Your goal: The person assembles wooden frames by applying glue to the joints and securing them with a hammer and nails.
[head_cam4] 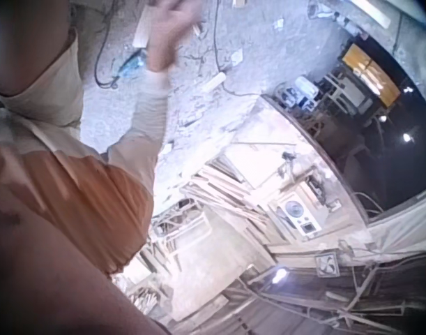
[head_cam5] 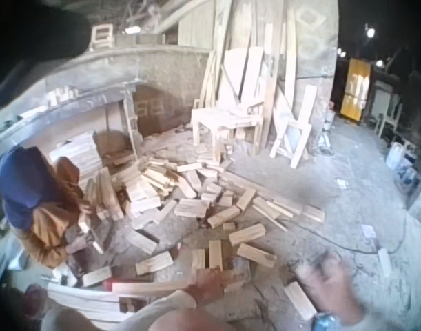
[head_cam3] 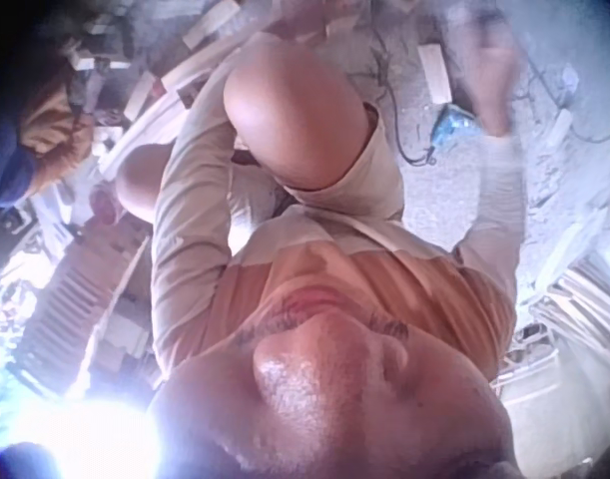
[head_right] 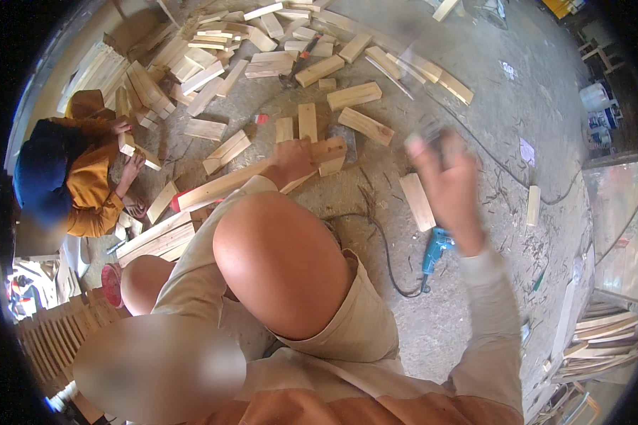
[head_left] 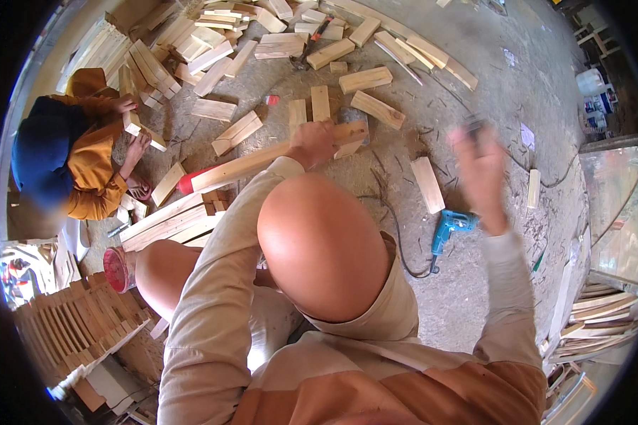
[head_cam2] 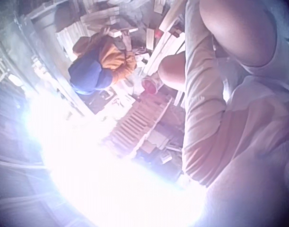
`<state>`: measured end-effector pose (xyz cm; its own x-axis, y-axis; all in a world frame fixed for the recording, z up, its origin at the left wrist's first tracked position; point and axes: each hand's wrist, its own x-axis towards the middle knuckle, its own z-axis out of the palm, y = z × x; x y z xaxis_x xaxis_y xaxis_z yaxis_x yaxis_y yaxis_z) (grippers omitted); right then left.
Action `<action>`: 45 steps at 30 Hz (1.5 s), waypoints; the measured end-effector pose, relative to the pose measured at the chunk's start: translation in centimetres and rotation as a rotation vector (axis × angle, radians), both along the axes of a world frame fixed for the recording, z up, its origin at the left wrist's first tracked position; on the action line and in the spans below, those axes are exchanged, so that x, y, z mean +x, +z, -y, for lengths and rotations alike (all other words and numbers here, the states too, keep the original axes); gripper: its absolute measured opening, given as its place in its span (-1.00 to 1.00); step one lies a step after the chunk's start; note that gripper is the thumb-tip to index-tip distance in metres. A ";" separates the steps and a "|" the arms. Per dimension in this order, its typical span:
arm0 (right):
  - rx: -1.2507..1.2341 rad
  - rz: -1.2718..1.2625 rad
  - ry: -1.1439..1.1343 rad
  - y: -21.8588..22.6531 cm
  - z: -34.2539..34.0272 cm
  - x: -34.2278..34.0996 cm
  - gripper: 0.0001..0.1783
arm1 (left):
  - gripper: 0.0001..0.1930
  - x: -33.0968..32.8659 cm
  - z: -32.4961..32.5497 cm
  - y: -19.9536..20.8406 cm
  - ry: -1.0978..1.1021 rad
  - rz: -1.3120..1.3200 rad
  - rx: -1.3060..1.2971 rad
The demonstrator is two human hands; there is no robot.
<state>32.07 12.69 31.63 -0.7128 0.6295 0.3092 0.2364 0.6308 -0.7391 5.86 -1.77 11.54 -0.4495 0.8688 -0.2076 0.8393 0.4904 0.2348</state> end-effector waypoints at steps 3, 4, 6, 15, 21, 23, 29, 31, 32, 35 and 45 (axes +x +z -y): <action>-0.047 -0.454 0.350 10.5 -3.9 1.5 -0.70 | -0.44 0.5 -0.4 1.0 0.001 0.031 -0.014; -0.058 -0.548 0.467 12.5 -4.2 1.9 -0.72 | -0.44 0.7 -0.6 1.2 -0.007 0.035 -0.012; -0.066 -0.666 0.555 11.6 -3.1 2.6 -0.74 | -0.45 0.6 -0.7 1.2 -0.023 0.026 0.028; -0.282 0.368 -0.033 -17.5 4.9 5.4 -0.67 | -0.48 0.0 -0.5 1.2 0.013 0.055 0.063; -0.275 0.355 -0.082 -18.0 5.3 9.4 -0.59 | -0.47 0.6 -1.5 1.3 0.016 0.051 0.073; -0.210 0.354 -0.103 -19.9 6.8 11.4 -0.57 | -0.45 0.1 -1.4 1.1 0.035 0.055 0.075; -0.458 0.591 -0.058 -30.4 12.1 22.7 -0.56 | -0.23 -5.4 0.8 0.5 0.130 0.462 0.048; -0.388 0.611 -0.031 -35.3 13.0 27.7 -0.55 | -0.21 -6.6 2.4 1.7 0.128 0.582 0.236; -0.352 0.666 -0.012 -37.3 13.0 30.2 -0.53 | -0.25 -6.7 2.9 2.7 0.121 0.609 0.273; -0.223 0.832 -0.031 -34.2 12.9 27.1 -0.45 | -0.34 -6.4 4.6 7.1 0.132 0.721 0.324; 0.701 0.118 -0.068 0.3 4.3 1.4 -0.06 | -0.47 -2.4 3.1 17.6 -0.047 0.974 0.613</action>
<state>33.45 8.41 31.94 -0.7328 0.3553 0.5803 0.3458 0.9290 -0.1321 3.41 -4.83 29.13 -0.2952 0.9553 0.0136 0.1857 0.0434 0.9817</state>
